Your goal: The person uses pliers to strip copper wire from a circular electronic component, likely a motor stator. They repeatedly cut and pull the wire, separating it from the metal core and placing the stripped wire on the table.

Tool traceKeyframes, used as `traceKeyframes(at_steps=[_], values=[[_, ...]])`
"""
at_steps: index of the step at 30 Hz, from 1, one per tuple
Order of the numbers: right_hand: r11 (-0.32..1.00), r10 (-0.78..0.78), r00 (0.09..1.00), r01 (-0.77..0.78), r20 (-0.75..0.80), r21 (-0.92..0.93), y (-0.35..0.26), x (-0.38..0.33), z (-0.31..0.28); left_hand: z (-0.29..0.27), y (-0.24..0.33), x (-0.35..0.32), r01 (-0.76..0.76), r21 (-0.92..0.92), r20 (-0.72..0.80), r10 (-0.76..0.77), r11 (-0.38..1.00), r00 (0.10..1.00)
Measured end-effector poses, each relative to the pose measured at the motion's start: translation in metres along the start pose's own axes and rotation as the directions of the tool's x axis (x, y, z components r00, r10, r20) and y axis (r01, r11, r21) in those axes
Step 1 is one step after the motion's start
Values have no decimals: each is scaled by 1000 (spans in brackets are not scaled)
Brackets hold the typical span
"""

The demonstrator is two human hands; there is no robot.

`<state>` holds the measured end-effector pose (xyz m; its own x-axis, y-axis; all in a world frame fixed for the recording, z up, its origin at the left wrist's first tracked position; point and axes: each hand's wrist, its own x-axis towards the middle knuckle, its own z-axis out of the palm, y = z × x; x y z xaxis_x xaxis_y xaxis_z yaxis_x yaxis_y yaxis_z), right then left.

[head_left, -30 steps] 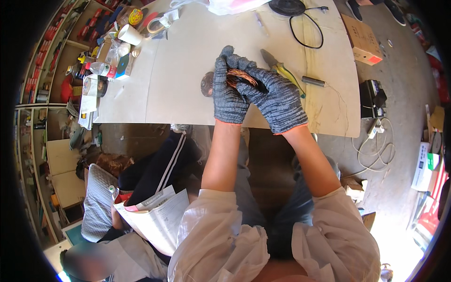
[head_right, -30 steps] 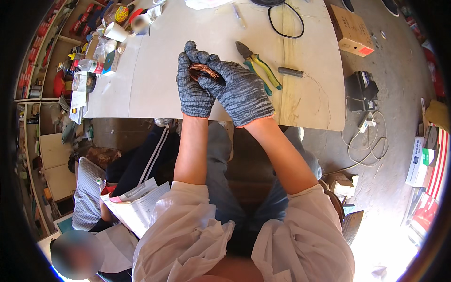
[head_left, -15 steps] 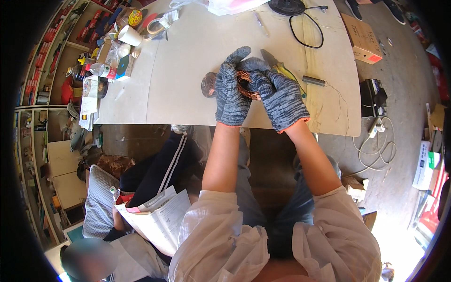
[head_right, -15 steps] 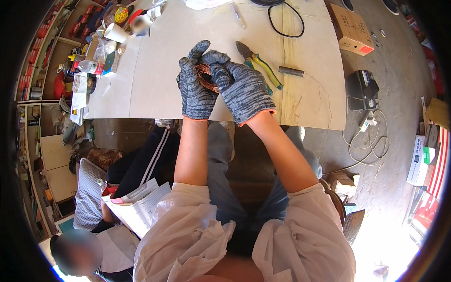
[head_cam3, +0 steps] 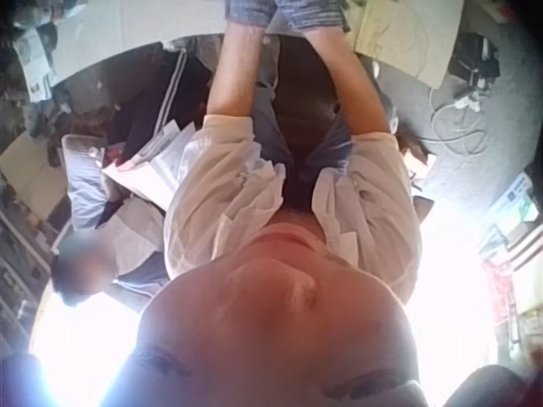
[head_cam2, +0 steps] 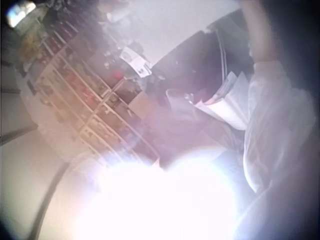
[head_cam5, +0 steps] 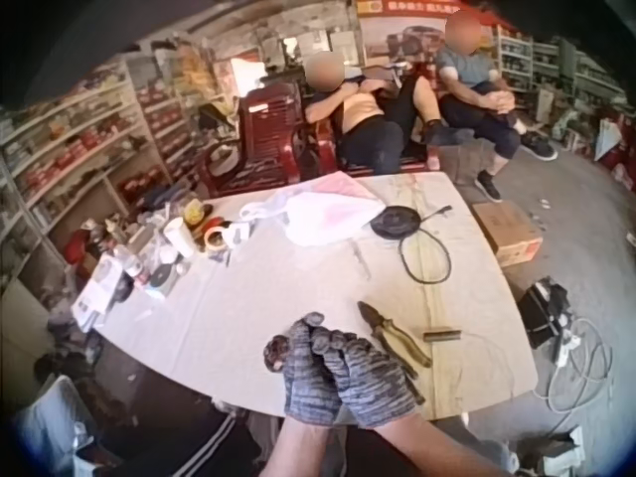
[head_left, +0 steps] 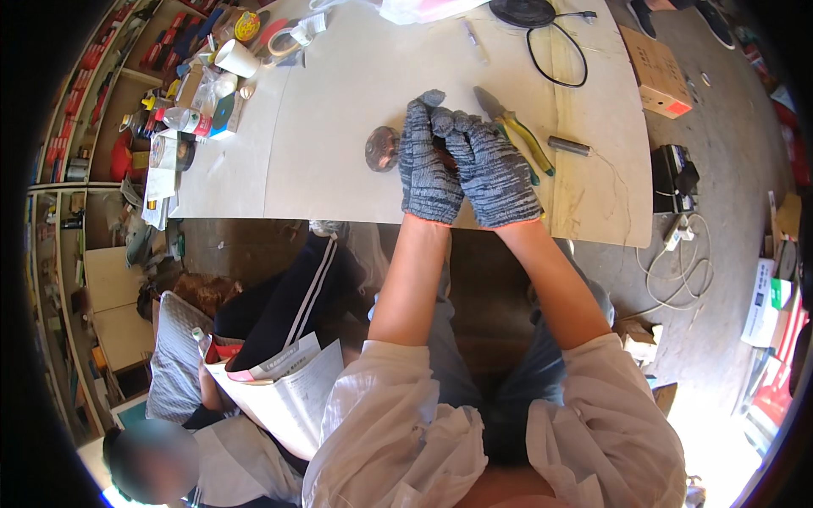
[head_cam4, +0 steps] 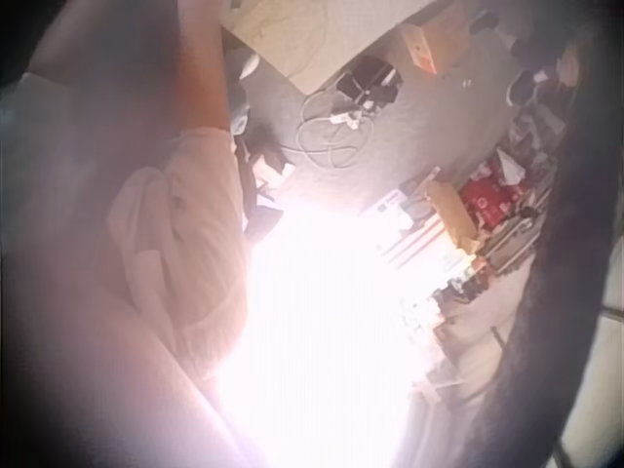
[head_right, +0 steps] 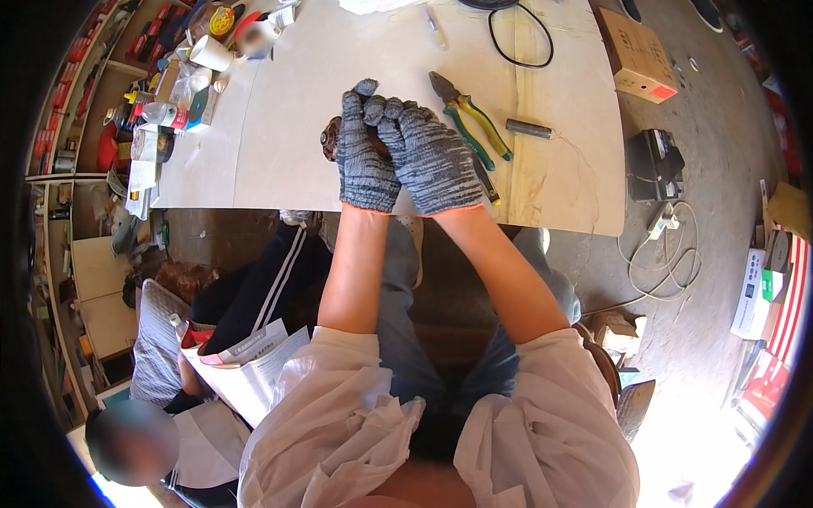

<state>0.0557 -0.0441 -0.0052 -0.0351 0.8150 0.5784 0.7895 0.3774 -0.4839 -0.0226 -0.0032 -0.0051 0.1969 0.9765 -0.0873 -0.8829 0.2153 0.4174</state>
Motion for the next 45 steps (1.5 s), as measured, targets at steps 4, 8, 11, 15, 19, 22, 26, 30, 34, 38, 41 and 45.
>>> traceKeyframes(at_steps=[4, 8, 11, 15, 19, 22, 26, 30, 34, 38, 41, 45], values=[[998, 69, 993, -70, 94, 3, 12, -12, 7, -15, -5, 8, 100, -97, -20, -102, 990, 995], [978, 206, 955, -204, 215, -29, 5, -11, 4, -16, -10, 7, 38, -35, -252, -46, 999, 967], [982, 75, 983, -44, 165, -183, 19, -20, 6, -21, -12, 17, -36, 128, -109, 50, 991, 993], [996, 42, 970, -60, 238, 69, 24, -16, -6, -18, -3, 23, 34, 39, -27, -33, 999, 999], [620, 505, 633, -739, 587, 264, 16, -7, -24, -17, 2, 19, 193, 4, 56, -193, 981, 980], [452, 342, 545, -809, 765, 375, 6, -6, -33, -4, 12, 10, 192, 120, 72, -201, 974, 977], [594, 295, 643, -703, 707, 391, 20, -21, -24, -16, 1, 9, 55, 475, 16, -71, 878, 997], [528, 186, 632, -710, 752, 466, 52, -38, -29, -14, -9, 7, 128, 526, -18, -139, 841, 990], [197, 372, 545, -838, 751, 509, 63, -39, -26, 2, 7, 2, 386, 197, 126, -413, 901, 902], [-508, 455, 319, -674, 831, 537, 16, 3, -49, -4, 23, -1, 184, 197, 386, -249, 963, 888], [-612, 495, 293, -551, 818, 567, -4, 17, -50, 5, 39, -8, 128, 361, 413, -282, 924, 866], [-319, 398, 446, -752, 802, 577, 12, 14, -58, -4, 36, 3, 44, 483, 438, -284, 874, 853]])
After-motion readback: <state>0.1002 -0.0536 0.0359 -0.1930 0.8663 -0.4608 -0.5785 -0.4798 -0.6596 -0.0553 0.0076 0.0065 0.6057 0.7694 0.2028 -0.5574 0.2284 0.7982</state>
